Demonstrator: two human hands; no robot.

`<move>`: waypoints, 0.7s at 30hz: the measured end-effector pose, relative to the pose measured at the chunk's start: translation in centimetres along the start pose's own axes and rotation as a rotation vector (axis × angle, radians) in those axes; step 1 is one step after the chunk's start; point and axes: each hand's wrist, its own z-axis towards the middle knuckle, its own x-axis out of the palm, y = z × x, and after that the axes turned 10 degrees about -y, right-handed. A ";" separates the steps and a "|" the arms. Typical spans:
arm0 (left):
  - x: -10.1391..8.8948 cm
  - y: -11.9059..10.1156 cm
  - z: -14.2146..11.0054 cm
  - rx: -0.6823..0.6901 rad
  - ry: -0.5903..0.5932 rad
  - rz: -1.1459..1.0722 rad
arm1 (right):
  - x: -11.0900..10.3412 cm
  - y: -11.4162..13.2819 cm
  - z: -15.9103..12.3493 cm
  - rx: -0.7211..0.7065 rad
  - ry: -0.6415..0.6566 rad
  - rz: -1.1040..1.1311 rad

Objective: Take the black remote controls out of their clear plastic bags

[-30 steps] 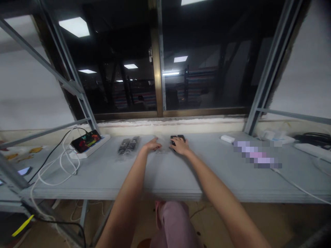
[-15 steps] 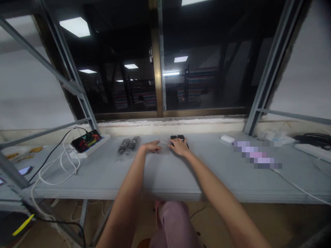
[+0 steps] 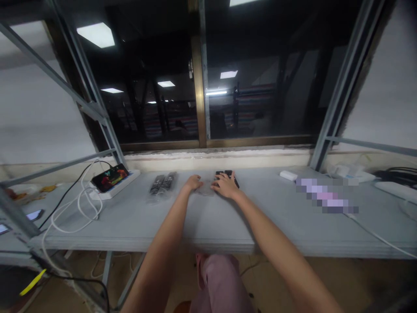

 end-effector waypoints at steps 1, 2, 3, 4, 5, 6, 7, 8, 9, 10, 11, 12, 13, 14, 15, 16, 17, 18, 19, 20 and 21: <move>0.0 -0.2 -0.1 -0.006 0.018 -0.012 | 0.1 0.0 0.0 0.000 0.010 -0.006; -0.1 -0.4 -0.3 -0.015 0.040 -0.034 | 0.1 0.0 0.0 0.002 0.020 -0.014; -0.1 -0.6 -0.4 -0.025 0.061 -0.062 | 0.2 0.0 -0.1 0.008 0.028 -0.022; -0.2 -0.7 -0.5 -0.037 0.075 -0.087 | 0.3 0.0 -0.1 0.016 0.034 -0.030; -0.2 -0.9 -0.6 -0.046 0.079 -0.108 | 0.4 0.1 -0.2 0.025 0.035 -0.036; -0.2 -1.0 -0.6 -0.051 0.074 -0.117 | 0.4 0.1 -0.2 0.030 0.030 -0.042; -0.2 -1.1 -0.7 -0.047 0.064 -0.110 | 0.5 0.2 -0.3 0.032 0.019 -0.048; -0.1 -1.3 -0.8 -0.033 0.054 -0.088 | 0.5 0.3 -0.3 0.031 0.007 -0.054; -0.1 -1.4 -0.8 -0.007 0.046 -0.057 | 0.6 0.4 -0.3 0.029 -0.003 -0.059; 0.0 -1.5 -0.9 0.026 0.040 -0.021 | 0.6 0.4 -0.4 0.027 -0.009 -0.063; 0.0 -1.5 -1.0 0.063 0.028 0.019 | 0.6 0.5 -0.4 0.026 -0.011 -0.064; 0.0 -1.6 -1.1 0.099 0.006 0.063 | 0.6 0.5 -0.4 0.029 -0.009 -0.063; 0.0 -1.7 -1.2 0.129 -0.025 0.113 | 0.6 0.6 -0.4 0.034 -0.006 -0.060; -0.2 -1.9 -1.5 0.147 -0.062 0.172 | 0.6 0.6 -0.4 0.040 -0.004 -0.057; -0.4 -2.1 -1.9 0.155 -0.102 0.237 | 0.6 0.6 -0.4 0.047 -0.003 -0.052; -0.7 -2.4 -2.4 0.156 -0.141 0.300 | 0.6 0.7 -0.4 0.052 -0.004 -0.045; -1.2 -2.7 -3.1 0.158 -0.180 0.346 | 0.6 0.7 -0.3 0.057 -0.010 -0.035; -1.6 -3.1 -3.9 0.170 -0.213 0.361 | 0.6 0.7 -0.3 0.060 -0.023 -0.022; -2.1 -3.5 -5.0 0.205 -0.238 0.333 | 0.6 0.8 -0.2 0.064 -0.045 -0.007; -2.6 -3.9 -6.1 0.267 -0.259 0.251 | 0.6 0.8 -0.2 0.062 -0.073 0.007; -2.9 -4.2 -7.3 0.370 -0.212 0.113 | 0.6 0.8 -0.1 0.055 -0.109 0.019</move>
